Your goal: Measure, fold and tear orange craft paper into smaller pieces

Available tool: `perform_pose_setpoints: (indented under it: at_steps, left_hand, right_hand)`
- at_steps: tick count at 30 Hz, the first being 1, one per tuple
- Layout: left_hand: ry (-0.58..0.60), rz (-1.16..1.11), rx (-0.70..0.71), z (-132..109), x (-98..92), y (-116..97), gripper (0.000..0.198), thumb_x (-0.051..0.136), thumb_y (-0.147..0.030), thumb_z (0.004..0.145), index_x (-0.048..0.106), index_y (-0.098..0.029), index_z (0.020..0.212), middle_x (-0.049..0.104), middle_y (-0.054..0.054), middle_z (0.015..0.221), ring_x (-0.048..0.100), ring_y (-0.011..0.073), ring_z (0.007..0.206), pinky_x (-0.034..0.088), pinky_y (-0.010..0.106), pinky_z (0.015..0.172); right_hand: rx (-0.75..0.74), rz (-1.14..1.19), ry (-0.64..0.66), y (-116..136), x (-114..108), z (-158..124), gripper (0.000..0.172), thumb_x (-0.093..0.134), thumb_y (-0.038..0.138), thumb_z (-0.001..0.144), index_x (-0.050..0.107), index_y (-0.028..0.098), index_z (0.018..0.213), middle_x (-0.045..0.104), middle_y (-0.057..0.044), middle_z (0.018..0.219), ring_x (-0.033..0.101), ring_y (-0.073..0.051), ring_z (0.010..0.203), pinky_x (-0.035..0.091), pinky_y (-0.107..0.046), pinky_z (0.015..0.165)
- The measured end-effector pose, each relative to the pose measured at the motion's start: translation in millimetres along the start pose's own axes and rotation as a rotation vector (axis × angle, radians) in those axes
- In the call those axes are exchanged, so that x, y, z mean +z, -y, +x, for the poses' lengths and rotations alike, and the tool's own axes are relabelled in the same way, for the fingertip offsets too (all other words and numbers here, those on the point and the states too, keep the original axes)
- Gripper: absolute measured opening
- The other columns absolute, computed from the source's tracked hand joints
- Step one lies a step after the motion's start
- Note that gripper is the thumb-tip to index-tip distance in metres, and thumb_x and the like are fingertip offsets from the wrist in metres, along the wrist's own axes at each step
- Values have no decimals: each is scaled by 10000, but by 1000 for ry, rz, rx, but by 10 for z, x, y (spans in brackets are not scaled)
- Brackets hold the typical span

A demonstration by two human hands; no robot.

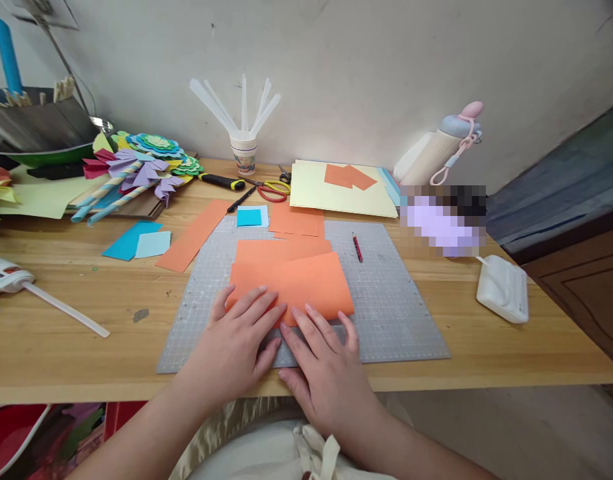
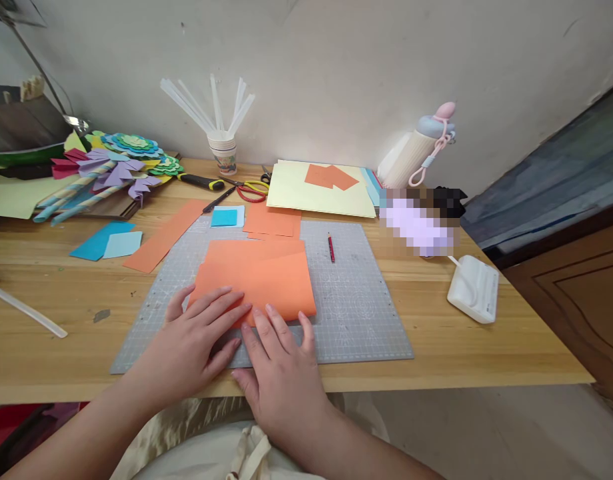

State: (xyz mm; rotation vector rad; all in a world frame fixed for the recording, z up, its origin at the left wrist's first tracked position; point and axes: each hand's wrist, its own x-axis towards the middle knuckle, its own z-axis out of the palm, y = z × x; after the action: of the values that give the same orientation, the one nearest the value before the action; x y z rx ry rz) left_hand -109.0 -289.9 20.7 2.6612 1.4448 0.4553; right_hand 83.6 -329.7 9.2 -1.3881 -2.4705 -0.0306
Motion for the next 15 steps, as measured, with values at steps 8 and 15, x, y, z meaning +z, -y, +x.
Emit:
perform_pose_setpoints:
  at_steps: [8,15]
  left_hand:
    - [17,-12,-15,12,17,-10,374,428,-365,926,583,-290,1258,593,12,1340,494,252,1277,56,505,1150]
    - [2,15,-8,40,-27,-42,367,443,-325,900,605,-266,1224,620,36,1301,516,263,1253,74,517,1155]
  right_hand:
    - [255,-19,-40,-127,-72,-175,351,376,300,963,632,291,1203,544,-73,1371,406,-267,1312,219,-529,1026]
    - [411,-98,-59,-463,-83,-458,380,341,242,958,630,303,1197,557,-87,1299,415,-281,1291,255,-575,1001]
